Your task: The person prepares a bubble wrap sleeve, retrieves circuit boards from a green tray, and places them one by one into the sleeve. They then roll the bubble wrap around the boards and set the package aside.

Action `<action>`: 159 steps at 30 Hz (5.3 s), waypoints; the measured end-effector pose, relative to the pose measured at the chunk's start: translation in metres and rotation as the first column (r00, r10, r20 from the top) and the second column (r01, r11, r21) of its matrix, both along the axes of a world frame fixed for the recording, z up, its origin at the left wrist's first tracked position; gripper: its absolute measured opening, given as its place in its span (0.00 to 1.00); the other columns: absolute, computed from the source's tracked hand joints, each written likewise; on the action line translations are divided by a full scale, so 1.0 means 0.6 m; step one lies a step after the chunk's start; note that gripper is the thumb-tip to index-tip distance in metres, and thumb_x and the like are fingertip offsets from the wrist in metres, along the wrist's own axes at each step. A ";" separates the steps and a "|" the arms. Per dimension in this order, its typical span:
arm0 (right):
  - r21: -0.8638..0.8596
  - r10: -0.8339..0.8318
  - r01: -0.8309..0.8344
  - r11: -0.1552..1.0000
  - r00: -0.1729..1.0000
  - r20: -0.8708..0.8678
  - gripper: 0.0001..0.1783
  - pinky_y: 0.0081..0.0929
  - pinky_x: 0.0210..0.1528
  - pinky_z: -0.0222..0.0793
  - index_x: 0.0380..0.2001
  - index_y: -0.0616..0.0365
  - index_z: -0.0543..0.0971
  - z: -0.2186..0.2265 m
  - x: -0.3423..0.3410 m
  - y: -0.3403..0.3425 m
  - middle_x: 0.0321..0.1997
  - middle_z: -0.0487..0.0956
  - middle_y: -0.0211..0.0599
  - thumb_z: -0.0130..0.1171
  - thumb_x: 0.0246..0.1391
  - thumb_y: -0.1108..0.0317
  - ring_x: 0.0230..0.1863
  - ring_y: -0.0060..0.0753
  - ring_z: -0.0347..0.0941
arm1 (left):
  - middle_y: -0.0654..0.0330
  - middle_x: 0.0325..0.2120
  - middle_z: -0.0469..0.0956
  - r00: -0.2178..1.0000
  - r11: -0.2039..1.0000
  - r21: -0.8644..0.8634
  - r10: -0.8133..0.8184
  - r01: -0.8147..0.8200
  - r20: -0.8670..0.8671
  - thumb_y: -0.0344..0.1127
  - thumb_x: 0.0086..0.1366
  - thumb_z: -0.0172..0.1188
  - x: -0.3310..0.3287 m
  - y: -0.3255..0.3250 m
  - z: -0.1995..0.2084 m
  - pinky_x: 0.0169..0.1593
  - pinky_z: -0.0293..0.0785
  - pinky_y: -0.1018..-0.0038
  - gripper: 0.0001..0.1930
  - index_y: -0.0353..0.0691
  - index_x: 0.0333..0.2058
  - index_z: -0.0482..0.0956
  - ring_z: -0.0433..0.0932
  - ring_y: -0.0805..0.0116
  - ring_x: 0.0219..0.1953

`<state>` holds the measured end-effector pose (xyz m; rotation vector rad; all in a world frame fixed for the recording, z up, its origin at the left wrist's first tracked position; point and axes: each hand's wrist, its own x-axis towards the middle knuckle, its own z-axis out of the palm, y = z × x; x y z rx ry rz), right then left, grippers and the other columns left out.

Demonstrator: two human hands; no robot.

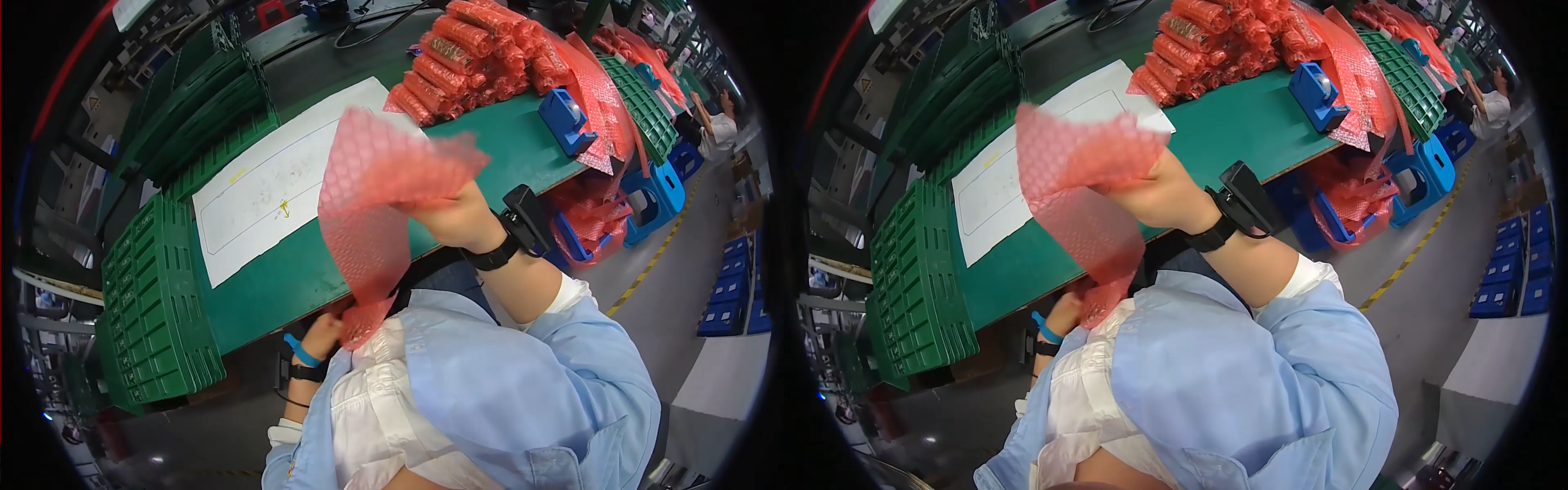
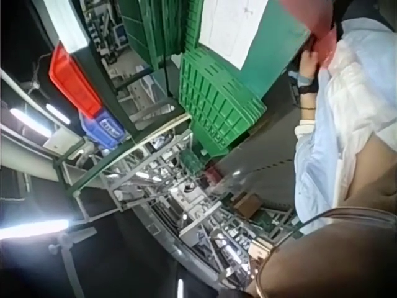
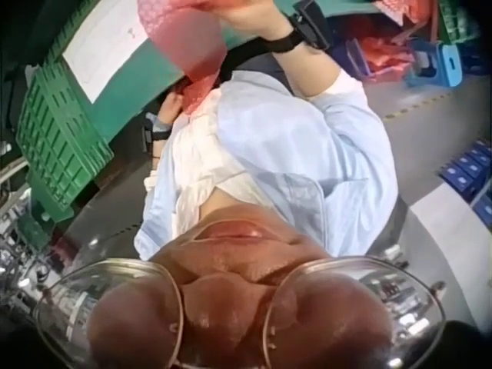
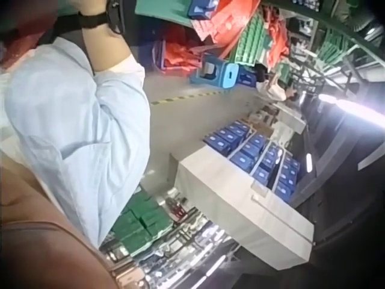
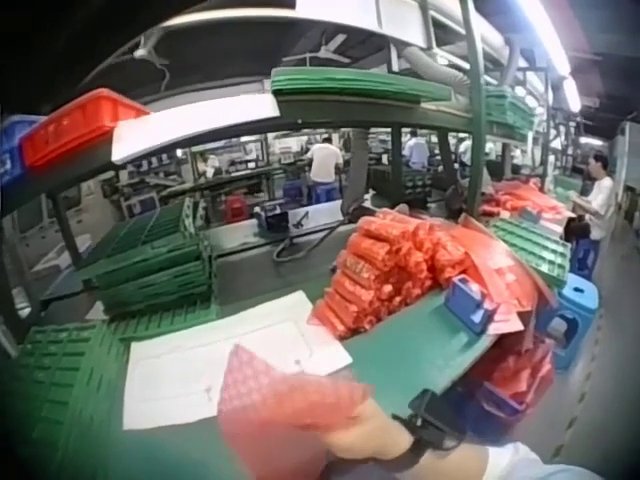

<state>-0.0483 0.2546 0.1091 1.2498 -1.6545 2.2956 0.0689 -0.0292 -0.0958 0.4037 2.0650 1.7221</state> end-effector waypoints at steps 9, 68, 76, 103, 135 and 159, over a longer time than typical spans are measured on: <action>0.213 0.249 -0.260 0.942 0.965 0.075 0.15 0.31 0.50 0.70 0.41 0.60 0.81 -0.022 0.057 -0.059 0.43 0.81 0.36 0.55 0.48 0.79 0.46 0.35 0.75 | 0.53 0.52 0.75 0.975 0.672 -0.741 -0.170 0.009 -0.142 0.34 0.66 0.56 -0.044 0.030 -0.069 0.59 0.66 0.70 0.19 0.36 0.54 0.73 0.73 0.62 0.54; -0.491 0.385 -0.151 0.858 0.822 0.420 0.16 0.36 0.59 0.67 0.52 0.61 0.72 0.045 -0.082 -0.076 0.52 0.76 0.39 0.42 0.69 0.64 0.54 0.37 0.72 | 0.55 0.50 0.70 0.977 0.995 0.011 -0.100 0.100 0.186 0.33 0.56 0.68 -0.075 0.108 0.249 0.47 0.72 0.74 0.38 0.39 0.62 0.57 0.75 0.69 0.44; -0.570 0.690 -0.416 0.708 0.577 0.436 0.19 0.47 0.62 0.64 0.53 0.61 0.72 0.013 -0.086 -0.086 0.55 0.75 0.40 0.40 0.69 0.60 0.56 0.46 0.70 | 0.63 0.30 0.76 0.899 0.918 0.281 0.354 -0.281 -0.258 0.31 0.58 0.66 -0.100 0.132 0.208 0.38 0.74 0.73 0.22 0.38 0.50 0.71 0.75 0.73 0.30; -0.564 0.556 -0.347 0.749 0.792 0.252 0.11 0.37 0.50 0.72 0.44 0.58 0.74 0.070 -0.140 -0.119 0.40 0.81 0.38 0.49 0.66 0.64 0.43 0.36 0.77 | 0.52 0.47 0.73 0.816 0.799 0.181 0.537 -0.573 0.212 0.32 0.56 0.68 -0.078 0.091 0.222 0.49 0.73 0.63 0.23 0.35 0.50 0.74 0.74 0.57 0.47; 0.064 -0.141 0.131 0.989 0.747 0.649 0.12 0.30 0.44 0.74 0.47 0.61 0.72 -0.089 -0.168 -0.098 0.40 0.78 0.38 0.51 0.64 0.67 0.40 0.33 0.75 | 0.44 0.49 0.75 0.820 0.616 -0.586 0.189 -0.527 -0.540 0.51 0.57 0.65 -0.012 0.067 -0.079 0.55 0.69 0.56 0.33 0.38 0.57 0.70 0.73 0.41 0.51; 0.645 -0.192 0.532 0.549 0.831 -0.522 0.22 0.41 0.67 0.54 0.56 0.61 0.73 -0.107 -0.028 -0.122 0.64 0.67 0.50 0.54 0.56 0.75 0.63 0.55 0.63 | 0.54 0.58 0.69 0.632 0.610 -0.557 -0.117 -0.564 -0.767 0.52 0.59 0.59 -0.072 0.070 0.187 0.65 0.53 0.49 0.24 0.51 0.52 0.77 0.61 0.54 0.64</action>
